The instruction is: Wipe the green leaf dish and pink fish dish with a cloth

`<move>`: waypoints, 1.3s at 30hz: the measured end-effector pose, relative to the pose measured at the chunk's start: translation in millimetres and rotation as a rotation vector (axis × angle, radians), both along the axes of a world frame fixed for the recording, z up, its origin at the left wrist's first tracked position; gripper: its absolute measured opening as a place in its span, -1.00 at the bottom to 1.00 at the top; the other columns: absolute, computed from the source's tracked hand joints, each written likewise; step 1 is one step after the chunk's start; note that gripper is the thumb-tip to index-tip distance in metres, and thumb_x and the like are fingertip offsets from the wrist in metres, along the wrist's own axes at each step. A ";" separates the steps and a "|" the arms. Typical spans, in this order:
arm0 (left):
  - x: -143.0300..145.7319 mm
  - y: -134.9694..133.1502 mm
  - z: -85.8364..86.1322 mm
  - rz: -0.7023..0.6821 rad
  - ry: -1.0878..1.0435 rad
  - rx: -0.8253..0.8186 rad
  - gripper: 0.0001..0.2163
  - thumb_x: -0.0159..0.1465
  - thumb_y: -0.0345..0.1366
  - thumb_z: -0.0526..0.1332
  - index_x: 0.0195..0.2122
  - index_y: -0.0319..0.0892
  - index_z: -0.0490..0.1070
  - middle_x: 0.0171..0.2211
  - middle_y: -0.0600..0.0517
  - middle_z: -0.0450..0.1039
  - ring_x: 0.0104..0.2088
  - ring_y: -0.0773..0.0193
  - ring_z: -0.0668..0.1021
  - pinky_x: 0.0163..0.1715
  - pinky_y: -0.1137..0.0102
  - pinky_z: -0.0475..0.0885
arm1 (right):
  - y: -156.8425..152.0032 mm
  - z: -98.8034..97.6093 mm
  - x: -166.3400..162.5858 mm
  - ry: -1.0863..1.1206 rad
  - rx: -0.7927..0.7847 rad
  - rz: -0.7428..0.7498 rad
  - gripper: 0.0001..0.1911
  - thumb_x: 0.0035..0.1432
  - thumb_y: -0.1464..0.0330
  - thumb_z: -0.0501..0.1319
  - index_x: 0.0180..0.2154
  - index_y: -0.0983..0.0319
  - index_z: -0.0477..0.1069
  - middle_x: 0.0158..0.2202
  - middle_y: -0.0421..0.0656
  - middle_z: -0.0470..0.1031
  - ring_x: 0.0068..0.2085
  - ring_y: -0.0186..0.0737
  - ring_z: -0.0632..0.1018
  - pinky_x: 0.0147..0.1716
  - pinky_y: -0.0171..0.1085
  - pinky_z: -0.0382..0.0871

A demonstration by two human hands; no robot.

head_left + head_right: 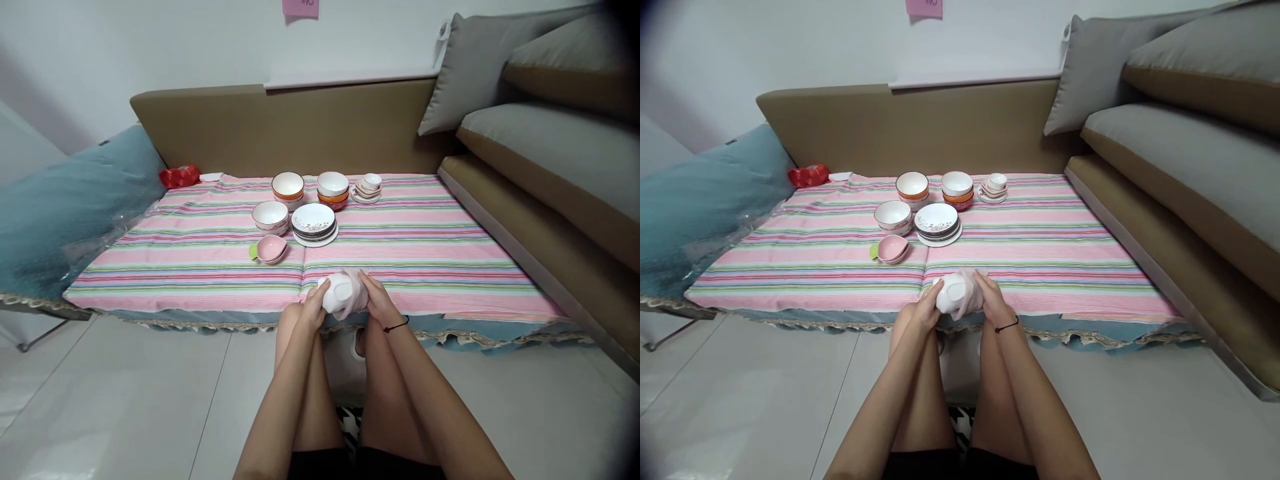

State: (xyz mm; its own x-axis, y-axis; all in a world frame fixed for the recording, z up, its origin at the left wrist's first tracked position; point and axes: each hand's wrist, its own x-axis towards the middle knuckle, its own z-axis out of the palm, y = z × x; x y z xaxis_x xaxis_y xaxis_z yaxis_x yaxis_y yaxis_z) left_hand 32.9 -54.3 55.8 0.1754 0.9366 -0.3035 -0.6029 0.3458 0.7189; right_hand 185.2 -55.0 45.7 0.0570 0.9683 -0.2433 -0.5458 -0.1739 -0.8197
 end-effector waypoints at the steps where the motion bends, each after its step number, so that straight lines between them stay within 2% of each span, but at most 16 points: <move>1: 0.2 0.5 -1.0 0.009 0.003 0.002 -0.63 -0.07 -0.16 0.42 -0.28 -0.27 0.50 -0.29 -0.08 0.55 -0.21 0.14 0.55 -0.10 0.30 0.36 | 0.6 -1.1 -0.3 0.002 -0.019 -0.016 -0.61 -0.06 0.09 0.32 -0.25 0.22 0.53 -0.21 -0.15 0.58 -0.22 -0.18 0.53 -0.24 -0.27 0.39; 5: 0.3 2.7 -5.5 0.033 -0.001 -0.011 -0.62 -0.06 -0.16 0.42 -0.26 -0.26 0.48 -0.26 -0.09 0.55 -0.14 0.08 0.54 -0.03 0.25 0.35 | 1.1 -2.1 0.0 0.026 -0.026 -0.067 -0.58 -0.08 0.06 0.33 -0.26 0.23 0.53 -0.19 -0.15 0.57 -0.17 -0.15 0.52 -0.18 -0.24 0.38; 10: 0.5 3.3 -5.5 0.059 -0.002 -0.010 -0.65 0.01 -0.18 0.37 -0.21 -0.24 0.47 -0.20 -0.11 0.54 -0.05 0.02 0.50 0.01 0.21 0.35 | -2.1 1.2 0.2 -0.011 0.088 0.006 -0.66 -0.08 0.17 0.37 -0.24 0.18 0.53 -0.23 -0.21 0.57 -0.24 -0.24 0.52 -0.23 -0.30 0.37; 14: 0.3 1.8 -3.2 0.033 0.010 -0.003 -0.67 0.01 -0.18 0.37 -0.23 -0.24 0.48 -0.23 -0.12 0.55 -0.05 0.01 0.51 -0.02 0.22 0.37 | -1.6 -0.5 -0.5 -0.047 0.089 0.021 -0.66 -0.12 0.19 0.39 -0.26 0.19 0.52 -0.28 -0.21 0.57 -0.28 -0.26 0.52 -0.28 -0.32 0.37; 17: -0.1 0.7 -3.3 -0.008 0.027 0.019 -0.61 -0.01 -0.14 0.39 -0.21 -0.27 0.48 -0.25 -0.12 0.55 -0.08 0.03 0.52 -0.06 0.25 0.39 | 1.4 -3.6 -0.3 -0.069 0.082 -0.040 -0.66 -0.12 0.17 0.38 -0.28 0.20 0.53 -0.27 -0.21 0.57 -0.27 -0.25 0.52 -0.26 -0.31 0.37; 21: -0.3 1.1 -6.1 -0.005 0.012 0.017 -0.58 -0.03 -0.13 0.40 -0.20 -0.28 0.48 -0.24 -0.10 0.55 -0.08 0.05 0.52 -0.05 0.26 0.37 | 4.8 -6.8 1.1 -0.012 0.031 -0.110 -0.63 -0.10 0.12 0.35 -0.28 0.21 0.54 -0.22 -0.19 0.58 -0.18 -0.22 0.53 -0.16 -0.29 0.36; 26: -1.6 3.1 -8.7 0.038 -0.082 0.002 -0.57 0.00 -0.09 0.38 -0.17 -0.25 0.47 -0.18 -0.10 0.54 -0.03 0.06 0.50 0.02 0.24 0.35 | 2.2 -4.0 2.5 0.110 0.043 -0.070 -0.65 -0.11 0.15 0.37 -0.25 0.16 0.53 -0.20 -0.21 0.57 -0.16 -0.22 0.54 -0.14 -0.27 0.40; 28: -2.4 2.3 -8.7 -0.010 -0.115 0.025 -0.58 0.02 -0.09 0.36 -0.15 -0.23 0.47 -0.16 -0.10 0.54 -0.02 0.06 0.50 0.01 0.24 0.36 | 0.6 -1.5 3.8 0.121 0.063 -0.073 -0.65 -0.12 0.18 0.38 -0.23 0.15 0.53 -0.20 -0.20 0.57 -0.17 -0.20 0.54 -0.15 -0.26 0.42; 31: -3.5 -1.3 -7.3 -0.147 -0.111 0.056 -0.58 0.01 -0.21 0.39 -0.10 -0.22 0.47 -0.15 -0.10 0.53 -0.05 0.05 0.51 -0.04 0.25 0.39 | 0.2 0.8 7.5 0.129 0.053 -0.111 -0.62 -0.14 0.20 0.39 -0.20 0.11 0.51 -0.21 -0.20 0.58 -0.20 -0.18 0.55 -0.17 -0.24 0.43; 35: -4.7 -6.4 -3.9 -0.322 -0.056 0.107 -0.55 -0.06 -0.38 0.42 -0.08 -0.20 0.47 -0.12 -0.10 0.52 -0.14 0.08 0.55 -0.21 0.37 0.43 | 0.1 0.9 12.0 0.122 0.041 -0.133 -0.61 -0.13 0.18 0.39 -0.19 0.10 0.49 -0.26 -0.25 0.58 -0.27 -0.23 0.54 -0.23 -0.27 0.42; 39: -4.4 -7.7 -1.0 -0.356 -0.062 0.142 -0.49 -0.07 -0.39 0.42 -0.03 -0.18 0.44 -0.06 -0.11 0.49 -0.10 0.08 0.53 -0.21 0.39 0.41 | -3.0 3.5 9.8 0.101 0.031 -0.084 -0.61 -0.15 0.19 0.40 -0.22 0.15 0.49 -0.28 -0.22 0.58 -0.31 -0.23 0.54 -0.29 -0.29 0.41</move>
